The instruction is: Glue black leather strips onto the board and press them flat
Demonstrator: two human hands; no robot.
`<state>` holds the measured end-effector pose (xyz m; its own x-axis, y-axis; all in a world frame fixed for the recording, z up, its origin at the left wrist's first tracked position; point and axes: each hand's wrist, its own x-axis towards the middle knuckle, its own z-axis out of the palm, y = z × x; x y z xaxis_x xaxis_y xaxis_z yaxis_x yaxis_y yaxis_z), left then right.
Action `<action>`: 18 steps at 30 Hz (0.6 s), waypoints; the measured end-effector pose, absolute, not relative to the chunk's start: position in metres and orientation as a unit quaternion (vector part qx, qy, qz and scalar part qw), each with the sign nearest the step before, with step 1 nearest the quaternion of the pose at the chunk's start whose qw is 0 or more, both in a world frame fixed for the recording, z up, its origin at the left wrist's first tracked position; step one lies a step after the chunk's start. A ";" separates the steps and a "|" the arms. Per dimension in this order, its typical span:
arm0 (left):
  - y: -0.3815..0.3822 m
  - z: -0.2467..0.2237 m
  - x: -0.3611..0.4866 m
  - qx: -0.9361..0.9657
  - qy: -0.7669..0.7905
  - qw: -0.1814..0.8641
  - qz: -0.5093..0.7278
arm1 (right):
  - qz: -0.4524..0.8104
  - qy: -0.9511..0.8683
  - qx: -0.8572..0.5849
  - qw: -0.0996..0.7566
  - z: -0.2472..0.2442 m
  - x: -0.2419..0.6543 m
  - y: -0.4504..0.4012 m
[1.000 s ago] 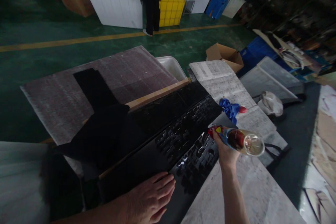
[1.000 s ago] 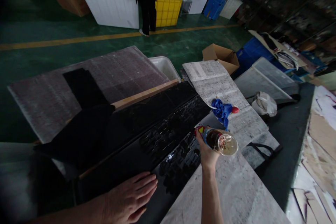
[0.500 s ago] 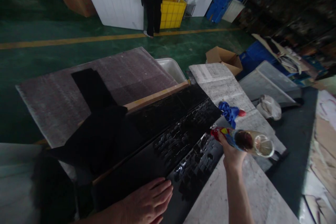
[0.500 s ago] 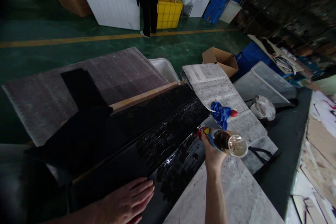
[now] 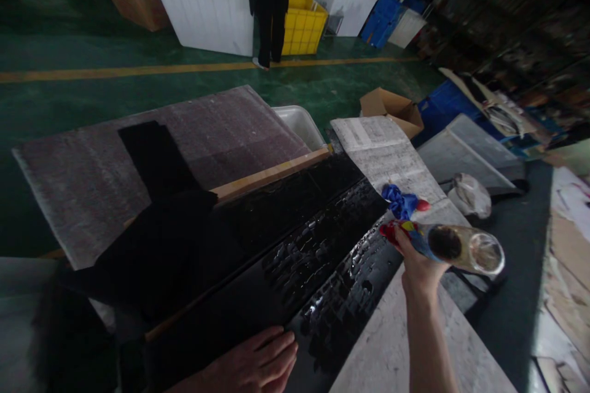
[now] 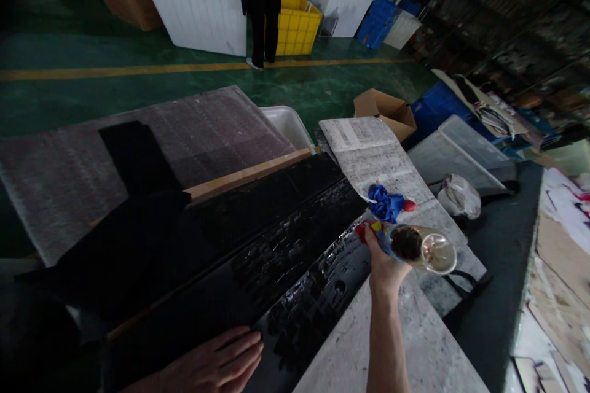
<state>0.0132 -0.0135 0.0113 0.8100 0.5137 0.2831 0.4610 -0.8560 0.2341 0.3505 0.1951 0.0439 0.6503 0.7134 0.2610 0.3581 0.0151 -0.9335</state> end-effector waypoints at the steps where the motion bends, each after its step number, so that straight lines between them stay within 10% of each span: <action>1: -0.013 0.011 0.014 0.948 0.258 0.076 0.172 | 0.152 -0.394 -0.686 0.592 0.040 0.348 0.189; 18: -0.004 0.032 0.010 0.942 0.266 0.111 0.174 | 0.113 -0.375 -0.705 0.592 0.035 0.349 0.198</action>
<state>0.0102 -0.0041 0.0321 0.7976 0.5402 0.2682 0.4634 -0.8336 0.3007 0.3486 0.1979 0.0351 0.6935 0.6619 0.2844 0.3943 -0.0183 -0.9188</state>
